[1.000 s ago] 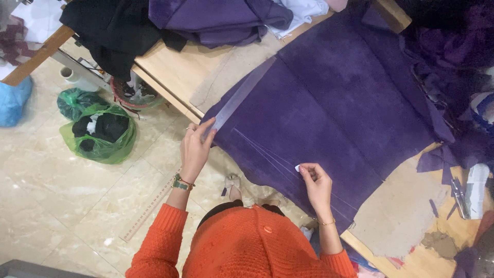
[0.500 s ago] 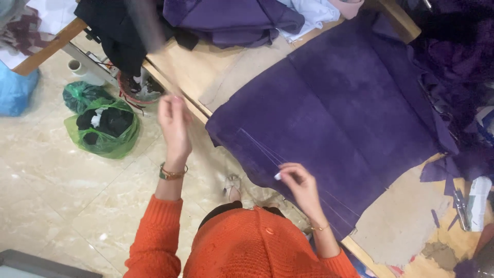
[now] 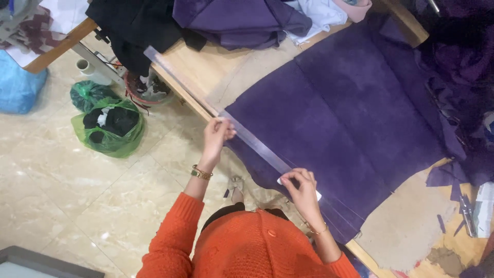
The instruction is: Marking garment patterns on purple fabric using a ruler and tailor's chalk in a factory setting.
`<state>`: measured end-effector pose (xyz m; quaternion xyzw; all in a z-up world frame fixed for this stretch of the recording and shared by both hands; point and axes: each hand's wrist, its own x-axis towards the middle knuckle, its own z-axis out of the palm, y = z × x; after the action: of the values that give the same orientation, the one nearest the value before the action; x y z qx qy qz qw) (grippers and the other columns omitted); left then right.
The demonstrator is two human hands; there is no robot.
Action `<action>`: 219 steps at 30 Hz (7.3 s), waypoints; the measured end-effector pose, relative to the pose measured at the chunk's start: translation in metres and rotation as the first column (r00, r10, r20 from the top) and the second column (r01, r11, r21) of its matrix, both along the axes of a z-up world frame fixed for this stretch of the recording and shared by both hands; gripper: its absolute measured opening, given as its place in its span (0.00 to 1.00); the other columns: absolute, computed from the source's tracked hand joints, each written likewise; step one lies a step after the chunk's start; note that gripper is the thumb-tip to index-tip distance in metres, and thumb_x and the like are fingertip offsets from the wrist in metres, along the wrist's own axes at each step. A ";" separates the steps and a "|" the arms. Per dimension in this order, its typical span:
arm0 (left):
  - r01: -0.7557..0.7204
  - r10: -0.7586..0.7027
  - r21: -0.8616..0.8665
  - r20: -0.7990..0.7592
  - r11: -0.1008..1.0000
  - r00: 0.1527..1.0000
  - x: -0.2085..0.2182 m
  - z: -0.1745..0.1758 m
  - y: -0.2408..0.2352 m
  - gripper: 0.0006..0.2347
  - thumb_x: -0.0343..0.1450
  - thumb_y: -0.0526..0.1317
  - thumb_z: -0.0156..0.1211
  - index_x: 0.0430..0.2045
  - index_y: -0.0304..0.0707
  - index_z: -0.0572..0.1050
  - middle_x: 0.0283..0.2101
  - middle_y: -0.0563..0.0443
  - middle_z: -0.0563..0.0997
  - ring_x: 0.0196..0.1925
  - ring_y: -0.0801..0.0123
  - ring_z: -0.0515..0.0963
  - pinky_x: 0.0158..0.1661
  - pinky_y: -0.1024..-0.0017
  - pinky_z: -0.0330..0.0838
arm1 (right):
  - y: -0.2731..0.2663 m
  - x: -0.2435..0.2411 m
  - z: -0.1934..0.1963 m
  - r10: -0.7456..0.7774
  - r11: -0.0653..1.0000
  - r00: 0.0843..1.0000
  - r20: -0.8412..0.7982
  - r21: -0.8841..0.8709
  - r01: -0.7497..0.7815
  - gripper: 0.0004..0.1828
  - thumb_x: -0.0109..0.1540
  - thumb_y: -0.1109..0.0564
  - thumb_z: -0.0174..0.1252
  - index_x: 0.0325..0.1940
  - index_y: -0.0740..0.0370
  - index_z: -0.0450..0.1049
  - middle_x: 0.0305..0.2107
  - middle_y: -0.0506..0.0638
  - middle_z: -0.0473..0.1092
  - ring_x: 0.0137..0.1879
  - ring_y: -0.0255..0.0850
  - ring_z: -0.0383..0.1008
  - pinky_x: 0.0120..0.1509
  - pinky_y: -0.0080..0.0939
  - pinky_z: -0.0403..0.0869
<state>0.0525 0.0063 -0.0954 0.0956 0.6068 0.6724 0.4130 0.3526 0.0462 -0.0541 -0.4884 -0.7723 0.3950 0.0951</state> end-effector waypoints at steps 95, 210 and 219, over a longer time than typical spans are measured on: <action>-0.102 -0.459 -0.681 -0.588 0.725 0.665 -0.055 0.049 -0.010 0.14 0.74 0.55 0.59 0.38 0.48 0.82 0.46 0.44 0.85 0.50 0.43 0.82 0.51 0.49 0.70 | 0.030 -0.001 0.018 -0.224 0.973 0.952 -0.210 0.014 0.232 0.04 0.61 0.56 0.66 0.37 0.58 0.81 0.42 0.52 0.80 0.53 0.49 0.74 0.60 0.49 0.69; 0.109 -0.271 -0.293 -0.596 0.950 0.756 0.026 0.049 -0.004 0.05 0.77 0.40 0.60 0.35 0.43 0.72 0.41 0.56 0.79 0.43 0.78 0.75 0.45 0.77 0.67 | 0.019 0.215 0.021 -0.561 0.813 0.744 -0.362 -0.412 0.412 0.04 0.62 0.61 0.61 0.38 0.62 0.80 0.44 0.56 0.83 0.51 0.40 0.82 0.60 0.38 0.77; 0.442 -0.464 -0.146 -0.198 0.885 0.864 0.043 0.128 -0.031 0.04 0.70 0.36 0.61 0.32 0.46 0.72 0.25 0.64 0.63 0.24 0.81 0.56 0.27 0.82 0.47 | 0.023 0.417 0.019 -0.198 0.909 0.672 -0.713 -0.391 -0.147 0.10 0.65 0.60 0.56 0.38 0.70 0.79 0.31 0.59 0.79 0.28 0.41 0.81 0.33 0.38 0.85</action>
<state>0.0956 -0.0243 0.0331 0.2916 0.6419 0.5114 0.4914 0.7698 0.0692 -0.0347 -0.3058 -0.5569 0.7122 0.2984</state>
